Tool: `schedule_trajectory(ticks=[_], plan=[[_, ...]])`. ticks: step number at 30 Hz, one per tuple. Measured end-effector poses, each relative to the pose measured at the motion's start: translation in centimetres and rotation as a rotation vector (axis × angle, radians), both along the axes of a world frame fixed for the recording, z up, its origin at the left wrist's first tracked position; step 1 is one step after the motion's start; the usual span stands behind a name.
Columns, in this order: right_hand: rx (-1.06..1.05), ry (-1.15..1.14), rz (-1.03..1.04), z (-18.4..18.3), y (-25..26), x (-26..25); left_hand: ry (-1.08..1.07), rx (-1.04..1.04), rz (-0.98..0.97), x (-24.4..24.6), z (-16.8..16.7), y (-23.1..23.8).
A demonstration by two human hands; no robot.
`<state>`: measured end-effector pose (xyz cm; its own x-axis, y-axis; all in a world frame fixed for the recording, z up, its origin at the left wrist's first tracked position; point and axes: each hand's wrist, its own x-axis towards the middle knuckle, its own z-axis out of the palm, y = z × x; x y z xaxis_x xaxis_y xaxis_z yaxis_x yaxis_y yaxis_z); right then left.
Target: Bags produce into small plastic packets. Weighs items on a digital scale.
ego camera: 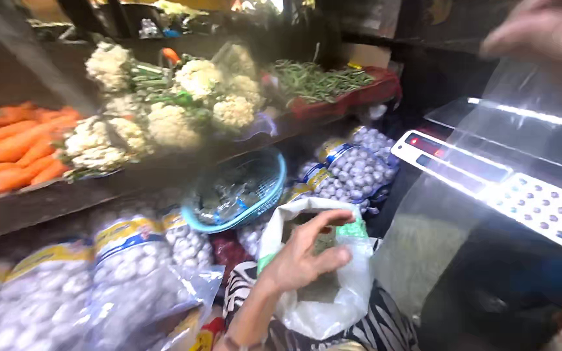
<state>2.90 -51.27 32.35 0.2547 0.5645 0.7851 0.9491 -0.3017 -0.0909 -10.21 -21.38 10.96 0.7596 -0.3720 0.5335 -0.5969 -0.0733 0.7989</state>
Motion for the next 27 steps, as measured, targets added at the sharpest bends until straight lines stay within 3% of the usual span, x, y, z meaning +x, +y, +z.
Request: schedule_trajectory(ticks=[3,7,13,16,20,22,25,27], plan=[[-0.006,-0.149,0.133,-5.9,7.0,-5.7,0.143,0.047,-0.169,0.9,-0.3,-0.3],[-0.024,-0.155,0.313,-11.6,13.5,-5.0,0.374,-0.06,-0.446,1.9,-4.5,0.2],[-0.051,-0.006,0.402,-15.6,18.0,-2.8,0.378,-0.192,-0.307,2.0,-9.1,0.6],[-0.065,0.259,0.524,-14.8,17.6,-2.2,0.403,-0.216,-0.161,1.6,-9.3,0.6],[-0.468,0.863,0.633,-15.1,14.6,0.8,0.453,-0.27,-0.055,1.3,-9.2,0.7],[-0.398,1.045,0.683,-16.9,14.4,0.9,0.495,-0.259,0.026,1.2,-8.7,0.4],[-0.041,1.254,0.569,-18.1,15.1,-1.7,0.461,-0.2,0.032,1.3,-8.0,-0.1],[0.128,1.222,0.443,-18.3,15.1,-2.6,0.446,-0.13,0.022,1.2,-7.7,-0.1]])
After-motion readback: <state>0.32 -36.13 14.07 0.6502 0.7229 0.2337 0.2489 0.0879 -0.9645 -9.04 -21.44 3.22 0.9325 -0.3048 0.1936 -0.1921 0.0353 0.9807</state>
